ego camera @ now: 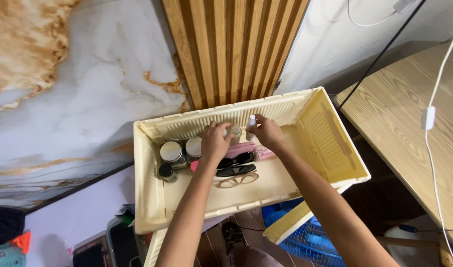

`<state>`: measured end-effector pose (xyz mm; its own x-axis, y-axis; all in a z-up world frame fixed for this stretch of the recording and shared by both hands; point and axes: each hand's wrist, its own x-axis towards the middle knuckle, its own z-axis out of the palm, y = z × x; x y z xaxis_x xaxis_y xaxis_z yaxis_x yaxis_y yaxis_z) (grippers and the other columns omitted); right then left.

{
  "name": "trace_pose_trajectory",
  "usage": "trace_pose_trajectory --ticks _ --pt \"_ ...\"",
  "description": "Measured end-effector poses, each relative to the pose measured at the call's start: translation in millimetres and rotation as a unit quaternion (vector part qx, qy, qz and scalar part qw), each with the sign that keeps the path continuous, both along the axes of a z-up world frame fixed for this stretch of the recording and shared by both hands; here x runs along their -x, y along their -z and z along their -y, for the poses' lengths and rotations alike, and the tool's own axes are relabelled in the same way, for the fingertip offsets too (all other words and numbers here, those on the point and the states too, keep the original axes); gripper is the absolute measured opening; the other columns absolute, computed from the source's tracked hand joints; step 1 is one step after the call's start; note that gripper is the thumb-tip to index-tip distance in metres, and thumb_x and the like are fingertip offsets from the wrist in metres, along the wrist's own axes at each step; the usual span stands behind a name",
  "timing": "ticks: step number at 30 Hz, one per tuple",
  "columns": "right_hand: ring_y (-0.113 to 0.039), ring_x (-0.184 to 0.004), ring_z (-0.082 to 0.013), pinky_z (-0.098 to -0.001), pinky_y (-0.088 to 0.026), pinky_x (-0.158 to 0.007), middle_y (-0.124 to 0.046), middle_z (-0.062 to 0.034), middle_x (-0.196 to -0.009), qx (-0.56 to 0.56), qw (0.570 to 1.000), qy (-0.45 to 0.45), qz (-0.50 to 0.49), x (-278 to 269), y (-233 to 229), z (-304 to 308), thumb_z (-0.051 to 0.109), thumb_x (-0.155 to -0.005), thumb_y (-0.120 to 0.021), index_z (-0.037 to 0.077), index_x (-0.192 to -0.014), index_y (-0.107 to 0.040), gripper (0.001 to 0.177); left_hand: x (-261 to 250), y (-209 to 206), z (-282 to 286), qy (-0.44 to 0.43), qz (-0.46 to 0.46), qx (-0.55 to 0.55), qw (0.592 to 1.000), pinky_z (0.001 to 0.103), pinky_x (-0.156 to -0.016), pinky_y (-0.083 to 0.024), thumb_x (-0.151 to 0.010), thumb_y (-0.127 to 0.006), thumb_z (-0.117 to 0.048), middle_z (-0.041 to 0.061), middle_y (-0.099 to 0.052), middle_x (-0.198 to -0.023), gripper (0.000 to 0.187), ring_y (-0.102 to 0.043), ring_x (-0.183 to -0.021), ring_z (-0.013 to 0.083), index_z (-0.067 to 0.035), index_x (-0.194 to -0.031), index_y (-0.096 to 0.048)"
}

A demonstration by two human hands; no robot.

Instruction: The person organizes various personal items from a small tray into a beige plastic storage box. They place glasses, bottles, a pink container, a makeup palette, and a jar into the box one by one.

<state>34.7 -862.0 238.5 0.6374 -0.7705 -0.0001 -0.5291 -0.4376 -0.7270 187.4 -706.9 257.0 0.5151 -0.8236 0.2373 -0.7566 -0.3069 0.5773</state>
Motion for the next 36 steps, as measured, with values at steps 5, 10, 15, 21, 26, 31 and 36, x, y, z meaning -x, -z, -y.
trace_pose_trajectory --ticks 5,10,15,21,26,31,36 --pt "-0.077 -0.084 -0.026 -0.039 -0.058 -0.077 -0.077 -0.0132 -0.098 -0.046 0.998 -0.008 0.035 -11.9 29.4 14.0 0.024 -0.082 -0.078 0.01 -0.122 -0.068 0.044 -3.7 12.0 18.0 -0.022 -0.005 -0.09 0.996 0.047 -0.093 -0.052 -0.079 -0.082 -0.012 0.016 -0.064 -0.124 0.046 -0.063 -0.109 0.0389 -0.012 -0.124 -0.071" --pt "-0.077 -0.085 -0.0248 -0.0387 -0.057 -0.078 -0.079 -0.0099 -0.096 -0.051 0.998 -0.024 -0.031 -15.3 44.5 27.8 0.024 -0.084 -0.078 0.012 -0.114 -0.075 0.032 -14.8 18.8 20.8 -0.012 -0.022 -0.106 0.994 0.048 -0.091 -0.054 -0.082 -0.078 -0.009 0.017 -0.066 -0.121 0.036 -0.064 -0.111 0.0376 -0.008 -0.118 -0.072" --pt "-0.077 -0.086 -0.0249 -0.0386 -0.058 -0.078 -0.079 -0.0105 -0.099 -0.061 0.996 -0.056 -0.028 -21.1 60.0 35.7 0.022 -0.084 -0.078 0.012 -0.115 -0.075 0.032 -27.2 23.1 22.9 0.0 0.002 -0.137 0.991 0.049 -0.088 -0.056 -0.089 -0.07 -0.007 0.017 -0.066 -0.118 0.013 -0.067 -0.107 0.0377 -0.003 -0.102 -0.071" --pt "-0.077 -0.087 -0.0252 -0.0386 -0.059 -0.078 -0.079 -0.0109 -0.101 -0.079 0.994 -0.066 -0.03 -24.3 81.1 37.2 0.019 -0.083 -0.08 0.012 -0.116 -0.074 0.034 -38.6 28.3 15.4 0.011 0.04 -0.099 0.994 0.048 -0.086 -0.057 -0.086 -0.068 -0.002 0.016 -0.067 -0.115 0.01 -0.066 -0.105 0.0368 -0.002 -0.096 -0.071" --pt "-0.078 -0.087 -0.025 -0.0382 -0.06 -0.078 -0.079 -0.0088 -0.105 -0.077 0.994 -0.073 -0.039 -23.8 86.6 35.7 0.019 -0.078 -0.083 0.014 -0.115 -0.074 0.039 -39.2 22.0 17.9 0.009 0.022 -0.133 0.991 0.046 -0.089 -0.057 -0.087 -0.069 -0.005 0.016 -0.068 -0.116 0.013 -0.067 -0.107 0.0342 -0.001 -0.099 -0.072" --pt "-0.078 -0.088 -0.0239 -0.0371 -0.06 -0.079 -0.079 -0.0101 -0.104 -0.091 0.991 -0.076 -0.053 -22.2 81.0 34.1 0.019 -0.078 -0.084 0.016 -0.116 -0.075 0.039 -27.0 10.1 27.6 0.027 0.113 -0.186 0.976 0.051 -0.097 -0.051 -0.08 -0.078 -0.015 0.018 -0.067 -0.12 0.027 -0.062 -0.116 0.0358 -0.003 -0.103 -0.073" --pt "-0.077 -0.088 -0.0238 -0.0371 -0.06 -0.079 -0.079 -0.0101 -0.105 -0.084 0.991 -0.08 -0.065 -24.4 84.2 33.7 0.016 -0.078 -0.083 0.015 -0.116 -0.074 0.039 -2.1 5.3 50.5 0.06 0.11 -0.154 0.98 0.054 -0.105 -0.041 -0.074 -0.085 -0.025 0.017 -0.067 -0.126 0.048 -0.059 -0.121 0.033 -0.01 -0.118 -0.073"
